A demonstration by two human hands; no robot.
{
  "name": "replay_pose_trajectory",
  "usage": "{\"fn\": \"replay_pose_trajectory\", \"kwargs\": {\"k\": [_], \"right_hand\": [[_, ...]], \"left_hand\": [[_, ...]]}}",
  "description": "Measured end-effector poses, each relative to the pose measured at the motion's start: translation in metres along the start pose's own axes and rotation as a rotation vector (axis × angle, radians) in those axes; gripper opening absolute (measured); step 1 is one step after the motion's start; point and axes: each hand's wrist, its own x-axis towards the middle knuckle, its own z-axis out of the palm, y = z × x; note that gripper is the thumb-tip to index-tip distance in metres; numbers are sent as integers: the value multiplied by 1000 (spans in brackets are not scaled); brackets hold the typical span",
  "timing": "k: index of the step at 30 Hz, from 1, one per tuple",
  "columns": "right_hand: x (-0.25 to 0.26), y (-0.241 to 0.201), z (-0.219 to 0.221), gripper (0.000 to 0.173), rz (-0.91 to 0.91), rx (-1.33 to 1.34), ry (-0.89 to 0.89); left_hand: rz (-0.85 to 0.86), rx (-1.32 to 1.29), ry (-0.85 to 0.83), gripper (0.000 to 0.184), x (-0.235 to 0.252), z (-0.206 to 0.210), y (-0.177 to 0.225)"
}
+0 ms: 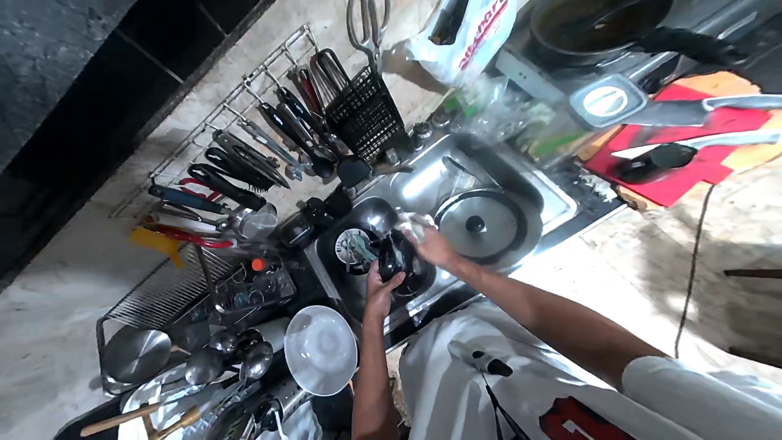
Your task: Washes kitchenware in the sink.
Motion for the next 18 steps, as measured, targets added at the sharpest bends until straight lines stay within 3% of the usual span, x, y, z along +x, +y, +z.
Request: {"fn": "replay_pose_trajectory", "kwargs": {"k": [3, 5, 7, 10, 12, 15, 16, 18], "right_hand": [[-24, -20, 16, 44, -348, -156, -126], [-21, -26, 19, 36, -466, -200, -184], [-5, -22, 15, 33, -303, -94, -88], [15, -7, 17, 47, 29, 125, 91], [-4, -11, 24, 45, -95, 91, 37], [-23, -19, 31, 37, -483, -67, -81], [-19, -19, 28, 35, -474, -69, -70], [-2, -15, 22, 34, -226, 64, -8]], "left_hand": [[6, 30, 116, 75, 6, 10, -6], [-8, 33, 171, 74, 4, 13, -9], [9, 46, 118, 80, 1, 16, -6], [36, 40, 100, 73, -4, 22, 3], [44, 22, 115, 70, 0, 18, 0], [15, 3, 148, 75, 0, 14, -12], [8, 7, 129, 74, 0, 16, -11], [18, 25, 80, 72, -3, 19, -8]]}}
